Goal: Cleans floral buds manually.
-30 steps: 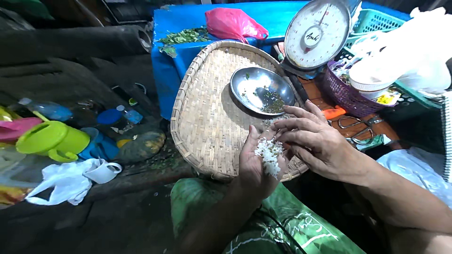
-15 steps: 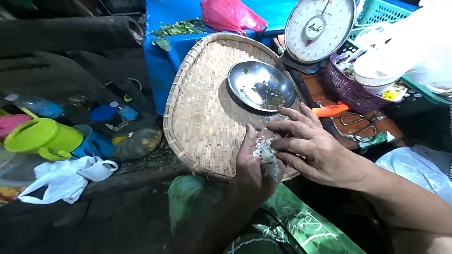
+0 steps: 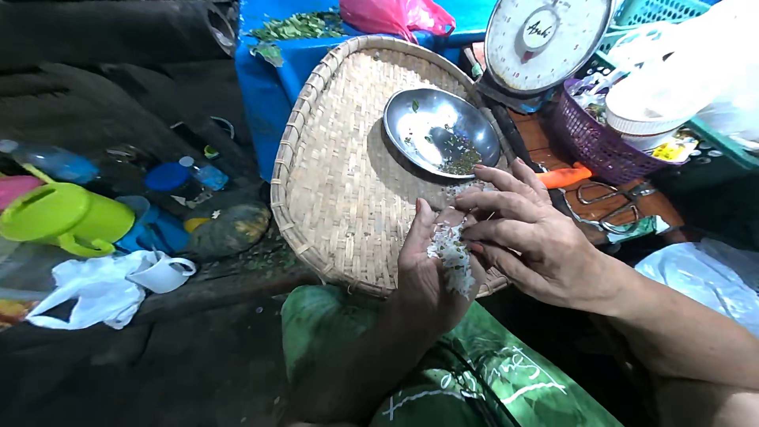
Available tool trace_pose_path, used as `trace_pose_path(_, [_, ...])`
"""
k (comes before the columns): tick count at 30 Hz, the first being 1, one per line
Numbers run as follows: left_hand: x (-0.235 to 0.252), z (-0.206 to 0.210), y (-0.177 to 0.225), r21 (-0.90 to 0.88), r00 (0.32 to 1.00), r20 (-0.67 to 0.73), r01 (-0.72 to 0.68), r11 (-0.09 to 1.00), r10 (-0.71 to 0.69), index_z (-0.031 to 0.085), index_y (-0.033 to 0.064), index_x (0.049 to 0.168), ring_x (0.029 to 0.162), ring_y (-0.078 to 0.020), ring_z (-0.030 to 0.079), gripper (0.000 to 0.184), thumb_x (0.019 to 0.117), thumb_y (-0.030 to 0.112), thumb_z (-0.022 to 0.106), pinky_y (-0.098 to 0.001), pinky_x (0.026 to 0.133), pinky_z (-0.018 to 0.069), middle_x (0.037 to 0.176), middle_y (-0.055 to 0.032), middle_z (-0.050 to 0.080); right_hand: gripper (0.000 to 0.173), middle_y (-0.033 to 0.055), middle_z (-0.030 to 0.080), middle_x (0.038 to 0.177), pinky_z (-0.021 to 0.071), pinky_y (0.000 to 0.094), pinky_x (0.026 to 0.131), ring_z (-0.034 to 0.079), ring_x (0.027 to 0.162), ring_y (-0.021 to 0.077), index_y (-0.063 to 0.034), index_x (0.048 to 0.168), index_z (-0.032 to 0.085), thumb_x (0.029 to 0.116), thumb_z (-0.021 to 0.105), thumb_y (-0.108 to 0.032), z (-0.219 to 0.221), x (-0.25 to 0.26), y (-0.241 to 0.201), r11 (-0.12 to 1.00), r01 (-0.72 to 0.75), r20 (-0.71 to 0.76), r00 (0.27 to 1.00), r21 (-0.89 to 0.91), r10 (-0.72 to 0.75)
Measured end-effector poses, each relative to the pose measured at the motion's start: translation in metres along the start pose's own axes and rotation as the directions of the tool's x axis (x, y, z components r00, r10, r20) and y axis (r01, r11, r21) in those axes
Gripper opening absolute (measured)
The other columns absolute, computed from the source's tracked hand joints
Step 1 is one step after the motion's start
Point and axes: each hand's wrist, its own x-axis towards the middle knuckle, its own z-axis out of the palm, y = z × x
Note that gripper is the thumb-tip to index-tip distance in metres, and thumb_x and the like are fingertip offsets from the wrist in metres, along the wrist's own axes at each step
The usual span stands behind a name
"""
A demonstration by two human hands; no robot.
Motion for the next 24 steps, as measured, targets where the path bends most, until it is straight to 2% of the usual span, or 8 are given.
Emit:
trace_pose_path(3, [0.0, -0.001, 0.001, 0.017, 1.0, 0.004, 0.009, 1.0, -0.009, 0.067, 0.0109, 0.107, 0.092, -0.0109, 0.067, 0.059, 0.1021, 0.06, 0.035, -0.0261, 0.08, 0.0557, 0.099, -0.0037, 0.068, 0.02, 0.0135, 0.068, 0.131, 0.0177, 0.0699, 0.121, 0.043, 0.144, 0.0389, -0.0074, 0.095, 0.077, 0.099, 0.059, -0.016, -0.002, 0.0, -0.002, 1.0, 0.01, -0.023, 1.0, 0.003, -0.01])
trace_pose_path(8, [-0.001, 0.0, 0.002, 0.015, 0.998, 0.053, 0.033, 0.999, -0.034, 0.064, 0.0107, 0.122, 0.103, -0.013, 0.067, 0.062, 0.1032, 0.059, 0.03, -0.0301, 0.09, 0.0548, 0.11, -0.0058, 0.069, 0.019, 0.0135, 0.069, 0.128, 0.0158, 0.0723, 0.12, 0.043, 0.144, 0.0388, -0.0085, 0.096, 0.077, 0.099, 0.059, -0.015, 0.005, 0.0, -0.004, 1.0, 0.031, -0.013, 0.999, 0.003, -0.031])
trace_pose_path(11, [-0.001, 0.002, 0.001, 0.043, 1.0, 0.02, 0.005, 0.999, -0.006, 0.067, 0.0117, 0.112, 0.096, -0.0115, 0.069, 0.058, 0.1033, 0.058, 0.033, -0.029, 0.084, 0.0568, 0.101, -0.0045, 0.07, 0.02, 0.015, 0.068, 0.13, 0.0157, 0.073, 0.119, 0.043, 0.144, 0.0396, -0.0088, 0.1, 0.078, 0.1002, 0.058, -0.015, 0.012, -0.001, -0.004, 0.999, 0.037, 0.004, 0.999, 0.0, -0.037])
trace_pose_path(15, [-0.002, 0.003, 0.002, 0.046, 1.0, -0.006, 0.011, 0.999, -0.011, 0.068, 0.012, 0.11, 0.094, -0.0116, 0.069, 0.058, 0.1024, 0.059, 0.036, -0.0289, 0.083, 0.0577, 0.099, -0.0045, 0.071, 0.02, 0.0138, 0.068, 0.129, 0.015, 0.0708, 0.121, 0.043, 0.145, 0.0381, -0.006, 0.093, 0.076, 0.0997, 0.058, -0.013, 0.01, 0.0, -0.005, 1.0, 0.02, -0.003, 1.0, 0.012, -0.02])
trace_pose_path(19, [0.0, 0.002, 0.001, 0.006, 1.0, 0.011, 0.012, 1.0, -0.012, 0.064, 0.0093, 0.119, 0.103, -0.0129, 0.066, 0.062, 0.1044, 0.057, 0.026, -0.0289, 0.087, 0.055, 0.111, -0.0055, 0.068, 0.021, 0.0134, 0.068, 0.13, 0.0171, 0.0698, 0.121, 0.042, 0.145, 0.0389, -0.0063, 0.09, 0.074, 0.0994, 0.058, -0.015, -0.003, 0.003, -0.004, 1.0, 0.009, -0.029, 1.0, 0.01, -0.009])
trace_pose_path(21, [0.0, 0.004, 0.002, -0.027, 1.0, 0.001, 0.017, 0.999, -0.017, 0.061, 0.0085, 0.129, 0.111, -0.0153, 0.066, 0.065, 0.1049, 0.056, 0.025, -0.0293, 0.089, 0.056, 0.122, -0.0076, 0.067, 0.022, 0.0133, 0.068, 0.13, 0.0157, 0.0695, 0.121, 0.042, 0.145, 0.039, -0.0063, 0.091, 0.074, 0.0995, 0.057, -0.016, -0.014, 0.004, -0.004, 1.0, -0.001, -0.023, 1.0, -0.006, 0.001])
trace_pose_path(24, [0.003, 0.008, 0.003, -0.004, 0.997, -0.068, -0.026, 1.0, 0.026, 0.056, 0.0072, 0.134, 0.119, -0.0212, 0.063, 0.073, 0.1047, 0.058, 0.012, -0.0356, 0.099, 0.052, 0.128, -0.0112, 0.065, 0.022, 0.0112, 0.069, 0.129, 0.0123, 0.0703, 0.121, 0.04, 0.146, 0.0386, -0.0082, 0.092, 0.076, 0.099, 0.057, -0.018, -0.029, 0.003, -0.005, 0.998, -0.017, 0.053, 0.998, -0.056, 0.02])
